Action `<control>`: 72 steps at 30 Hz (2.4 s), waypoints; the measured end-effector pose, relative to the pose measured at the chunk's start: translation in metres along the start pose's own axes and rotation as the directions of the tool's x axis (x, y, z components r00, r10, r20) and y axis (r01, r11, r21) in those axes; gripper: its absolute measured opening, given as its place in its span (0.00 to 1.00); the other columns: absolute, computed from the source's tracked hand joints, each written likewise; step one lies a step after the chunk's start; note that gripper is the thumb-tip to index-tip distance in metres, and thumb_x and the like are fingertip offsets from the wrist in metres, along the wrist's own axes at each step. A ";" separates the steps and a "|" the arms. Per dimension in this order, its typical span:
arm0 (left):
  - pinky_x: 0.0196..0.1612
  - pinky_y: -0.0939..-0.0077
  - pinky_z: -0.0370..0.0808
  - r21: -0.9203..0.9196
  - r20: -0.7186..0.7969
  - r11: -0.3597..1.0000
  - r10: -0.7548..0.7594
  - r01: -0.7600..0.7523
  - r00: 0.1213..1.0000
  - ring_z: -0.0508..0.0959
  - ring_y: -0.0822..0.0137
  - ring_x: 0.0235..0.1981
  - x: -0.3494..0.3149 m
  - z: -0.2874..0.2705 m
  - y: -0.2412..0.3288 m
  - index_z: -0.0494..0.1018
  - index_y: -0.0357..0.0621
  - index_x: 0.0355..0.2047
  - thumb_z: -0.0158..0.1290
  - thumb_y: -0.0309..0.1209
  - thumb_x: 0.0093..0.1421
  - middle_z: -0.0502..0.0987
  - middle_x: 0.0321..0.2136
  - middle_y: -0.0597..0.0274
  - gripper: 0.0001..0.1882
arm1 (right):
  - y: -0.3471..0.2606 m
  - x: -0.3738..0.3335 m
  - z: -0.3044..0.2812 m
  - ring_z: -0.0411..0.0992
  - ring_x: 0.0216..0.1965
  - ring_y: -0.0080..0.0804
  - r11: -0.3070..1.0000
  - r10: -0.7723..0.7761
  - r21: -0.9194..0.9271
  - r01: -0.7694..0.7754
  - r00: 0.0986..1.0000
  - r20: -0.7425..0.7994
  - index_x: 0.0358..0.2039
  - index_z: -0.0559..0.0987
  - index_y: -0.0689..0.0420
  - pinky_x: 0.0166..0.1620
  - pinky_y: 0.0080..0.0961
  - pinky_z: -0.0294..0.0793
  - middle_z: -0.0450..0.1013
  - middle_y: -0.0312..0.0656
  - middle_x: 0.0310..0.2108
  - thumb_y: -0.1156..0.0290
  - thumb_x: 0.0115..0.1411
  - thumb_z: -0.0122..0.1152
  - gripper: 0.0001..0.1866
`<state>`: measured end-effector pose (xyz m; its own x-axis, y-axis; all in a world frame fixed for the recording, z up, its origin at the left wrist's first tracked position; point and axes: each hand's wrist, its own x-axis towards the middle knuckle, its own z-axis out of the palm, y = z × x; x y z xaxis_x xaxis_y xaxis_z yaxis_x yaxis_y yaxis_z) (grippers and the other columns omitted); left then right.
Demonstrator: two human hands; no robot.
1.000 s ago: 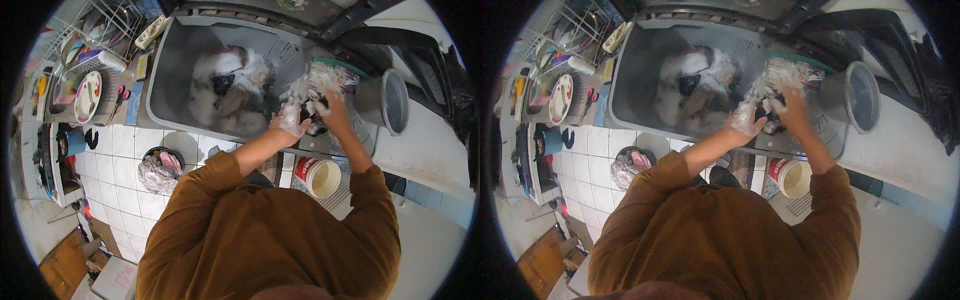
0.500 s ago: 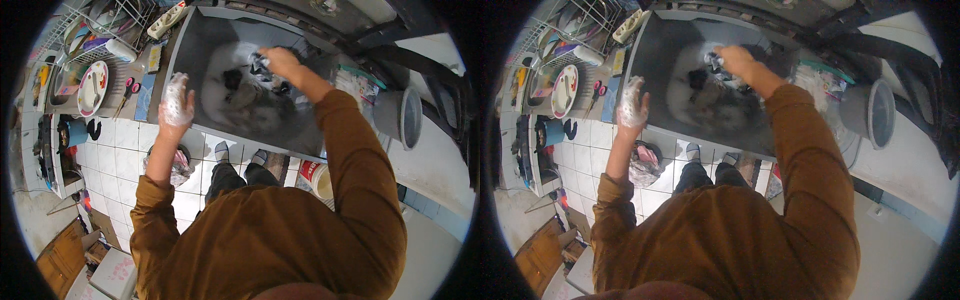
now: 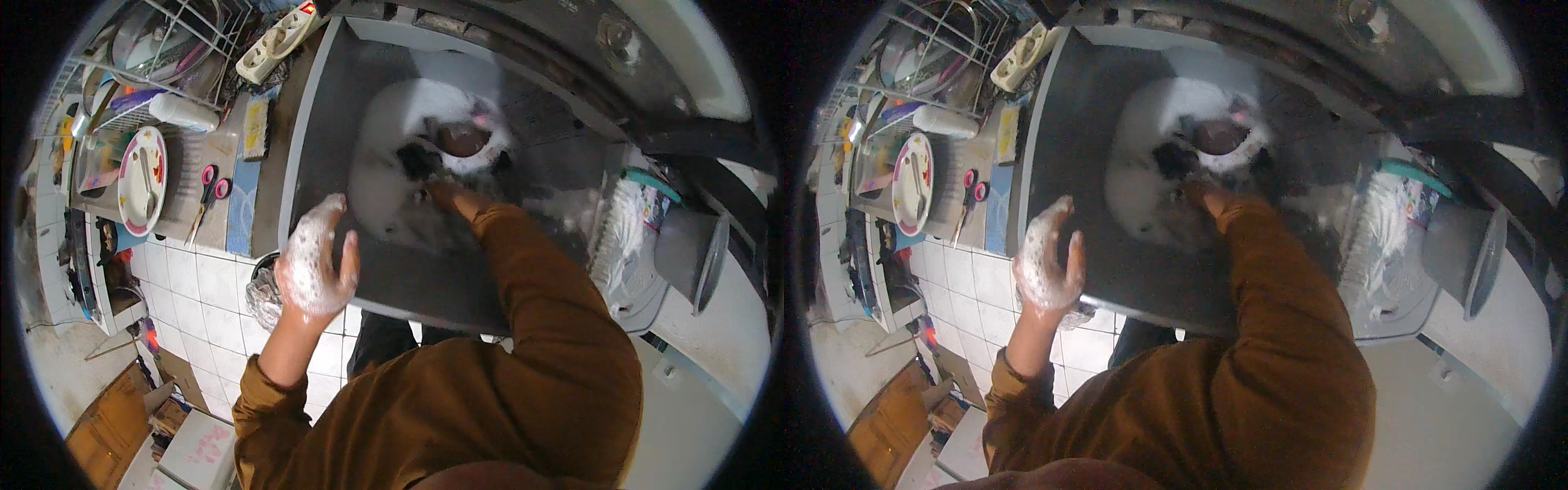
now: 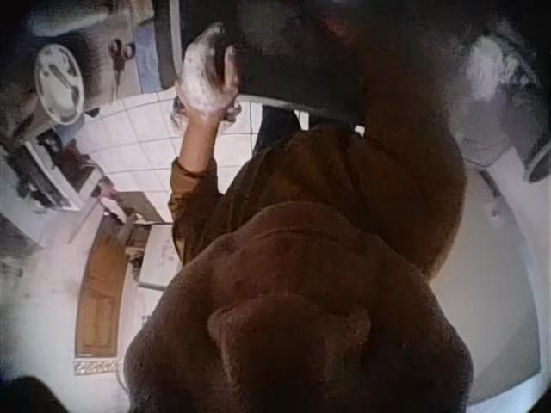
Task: The person opens a top-loading washing machine, adds water from a bucket, and places dark garments into the soapy water. They then add detergent from a box and scrub the clothes by hand inside the machine.
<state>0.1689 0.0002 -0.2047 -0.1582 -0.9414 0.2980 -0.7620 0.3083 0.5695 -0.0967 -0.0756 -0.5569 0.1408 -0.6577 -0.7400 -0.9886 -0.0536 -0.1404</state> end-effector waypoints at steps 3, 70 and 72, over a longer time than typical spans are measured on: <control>0.40 0.72 0.72 -0.011 0.039 1.000 0.019 -0.018 0.999 0.76 0.56 0.37 0.003 -0.001 0.000 0.68 0.36 0.41 0.47 0.19 0.50 0.73 0.38 0.49 0.16 | 0.010 0.021 0.023 0.69 0.39 0.48 0.996 0.053 0.076 -0.050 0.998 -0.039 0.41 0.72 0.56 0.44 0.38 0.66 0.70 0.50 0.39 0.62 0.56 0.41 0.17; 0.32 0.75 0.74 0.035 0.004 0.999 -0.002 0.002 1.000 0.77 0.59 0.29 0.007 0.005 0.001 0.72 0.37 0.31 0.51 0.22 0.48 0.76 0.29 0.53 0.08 | 0.086 0.041 -0.062 0.58 0.54 0.35 0.377 0.103 0.926 0.001 0.994 -0.043 0.53 0.65 0.44 0.52 0.34 0.59 0.59 0.40 0.53 0.58 0.46 0.62 0.32; 0.32 0.75 0.73 0.021 -0.002 1.000 0.001 -0.001 1.000 0.77 0.59 0.29 0.009 0.006 0.000 0.72 0.38 0.31 0.51 0.23 0.48 0.76 0.29 0.54 0.08 | 0.103 0.032 -0.068 0.54 0.55 0.34 0.277 0.093 0.961 -0.005 0.995 -0.022 0.54 0.64 0.42 0.53 0.36 0.57 0.56 0.37 0.55 0.58 0.46 0.63 0.33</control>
<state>0.1635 -0.0087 -0.2069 -0.1579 -0.9406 0.3005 -0.7746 0.3067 0.5530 -0.1973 -0.1532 -0.5507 0.0466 -0.6760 -0.7354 -0.2244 0.7103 -0.6671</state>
